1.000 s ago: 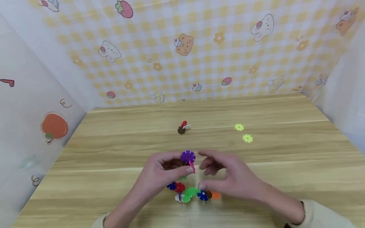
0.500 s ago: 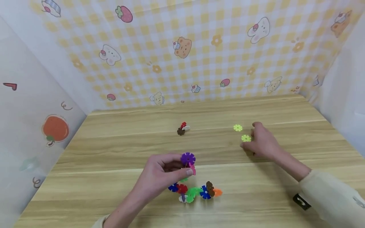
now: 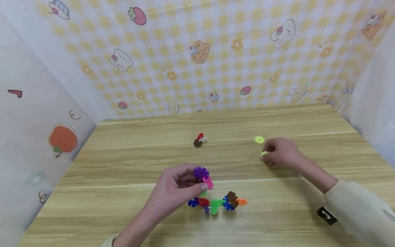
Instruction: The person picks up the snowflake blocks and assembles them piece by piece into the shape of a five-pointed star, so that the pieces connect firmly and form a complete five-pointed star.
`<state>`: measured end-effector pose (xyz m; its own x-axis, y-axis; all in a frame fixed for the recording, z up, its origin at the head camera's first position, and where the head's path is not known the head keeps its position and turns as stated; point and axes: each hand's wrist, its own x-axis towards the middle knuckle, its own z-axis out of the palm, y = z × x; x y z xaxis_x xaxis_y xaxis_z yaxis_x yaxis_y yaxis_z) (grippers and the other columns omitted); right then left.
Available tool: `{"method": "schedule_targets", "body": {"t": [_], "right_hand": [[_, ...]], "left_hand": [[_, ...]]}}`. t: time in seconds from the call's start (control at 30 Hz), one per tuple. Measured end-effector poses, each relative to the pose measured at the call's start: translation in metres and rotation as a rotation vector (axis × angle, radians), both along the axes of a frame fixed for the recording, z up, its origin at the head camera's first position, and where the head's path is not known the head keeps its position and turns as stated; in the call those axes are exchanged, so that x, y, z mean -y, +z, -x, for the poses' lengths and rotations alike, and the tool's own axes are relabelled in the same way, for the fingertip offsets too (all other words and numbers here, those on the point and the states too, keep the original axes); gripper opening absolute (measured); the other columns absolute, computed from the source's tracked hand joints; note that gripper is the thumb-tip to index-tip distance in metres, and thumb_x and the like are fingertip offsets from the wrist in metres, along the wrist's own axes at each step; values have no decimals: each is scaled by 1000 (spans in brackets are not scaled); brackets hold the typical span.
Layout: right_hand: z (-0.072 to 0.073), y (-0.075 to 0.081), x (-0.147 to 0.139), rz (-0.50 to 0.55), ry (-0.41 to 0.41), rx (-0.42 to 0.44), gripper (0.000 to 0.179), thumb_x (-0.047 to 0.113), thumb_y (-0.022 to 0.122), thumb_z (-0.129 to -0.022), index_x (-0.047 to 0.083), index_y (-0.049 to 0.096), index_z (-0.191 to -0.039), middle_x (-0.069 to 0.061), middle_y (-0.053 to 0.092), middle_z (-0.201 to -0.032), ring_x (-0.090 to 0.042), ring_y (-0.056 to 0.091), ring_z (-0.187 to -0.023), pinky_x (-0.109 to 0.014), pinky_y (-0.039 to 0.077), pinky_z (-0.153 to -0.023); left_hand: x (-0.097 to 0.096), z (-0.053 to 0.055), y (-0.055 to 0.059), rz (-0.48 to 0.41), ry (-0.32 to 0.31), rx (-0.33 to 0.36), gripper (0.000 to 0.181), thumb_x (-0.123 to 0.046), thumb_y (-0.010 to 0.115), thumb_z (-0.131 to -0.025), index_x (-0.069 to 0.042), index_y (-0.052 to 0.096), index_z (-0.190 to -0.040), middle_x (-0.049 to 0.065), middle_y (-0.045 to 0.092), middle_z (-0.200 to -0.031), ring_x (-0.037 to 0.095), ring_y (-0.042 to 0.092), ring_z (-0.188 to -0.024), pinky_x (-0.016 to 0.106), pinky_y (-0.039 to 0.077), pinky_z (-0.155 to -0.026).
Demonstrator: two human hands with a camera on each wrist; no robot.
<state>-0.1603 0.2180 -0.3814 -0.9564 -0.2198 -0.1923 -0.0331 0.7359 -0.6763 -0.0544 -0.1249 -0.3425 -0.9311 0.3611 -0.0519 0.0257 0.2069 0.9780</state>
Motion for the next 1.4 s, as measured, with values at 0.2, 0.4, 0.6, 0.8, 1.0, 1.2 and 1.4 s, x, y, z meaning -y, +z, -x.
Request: {"method": "schedule_targets", "body": {"t": [0.2, 0.4, 0.6, 0.8, 1.0, 1.2, 1.4], "right_hand": [[-11, 0, 15, 127, 11, 18, 15, 8, 72, -92, 1, 61, -83, -4, 64, -74, -15, 63, -65, -29, 59, -61], [-27, 9, 36, 142, 64, -133, 10, 17, 76, -93, 10, 72, -87, -1, 67, -76, -14, 63, -66, -25, 55, -60], [-55, 29, 60, 376, 145, -105, 16, 18, 70, -98, 7, 79, -107, -5, 78, -96, -23, 75, -83, -27, 61, -74], [-79, 38, 81, 518, 204, -139, 10, 18, 71, -98, 19, 80, -101, -1, 75, -90, -15, 62, -68, -29, 54, -59], [-90, 37, 90, 532, 245, -223, 10, 15, 72, -96, 23, 77, -98, 6, 73, -85, -15, 66, -72, -32, 58, -65], [-94, 35, 93, 533, 239, -312, 14, 11, 74, -94, 25, 73, -96, 10, 71, -85, -13, 64, -75, -30, 56, -64], [-98, 32, 97, 538, 239, -427, 19, 6, 76, -92, 24, 72, -95, 9, 72, -93, -11, 66, -85, -29, 56, -71]], "left_hand": [[1, 0, -1, -5, -17, -47, 31, -14, 76, -90, -5, 69, -119, 11, 76, -104, 23, 72, -92, 30, 61, -79], [3, -1, -8, -41, -34, -200, 26, -7, 75, -88, -5, 68, -112, 11, 74, -97, 16, 69, -79, 31, 61, -73], [3, 1, -12, -80, -34, -309, 28, -3, 73, -86, -7, 69, -114, 10, 73, -99, 16, 69, -81, 34, 61, -75], [1, 3, -15, -111, -44, -344, 21, -1, 72, -88, -7, 71, -108, 10, 75, -101, 18, 71, -83, 34, 62, -78], [1, 3, -16, -142, -6, -338, 25, 3, 74, -87, -10, 70, -108, 9, 75, -103, 20, 73, -86, 37, 62, -82], [-1, 2, -16, -170, 18, -338, 24, 2, 75, -87, -8, 70, -109, 10, 75, -105, 18, 72, -88, 36, 62, -82], [-3, 2, -17, -200, 5, -371, 21, 4, 74, -88, -4, 70, -107, 13, 75, -107, 18, 74, -89, 37, 62, -81]]}}
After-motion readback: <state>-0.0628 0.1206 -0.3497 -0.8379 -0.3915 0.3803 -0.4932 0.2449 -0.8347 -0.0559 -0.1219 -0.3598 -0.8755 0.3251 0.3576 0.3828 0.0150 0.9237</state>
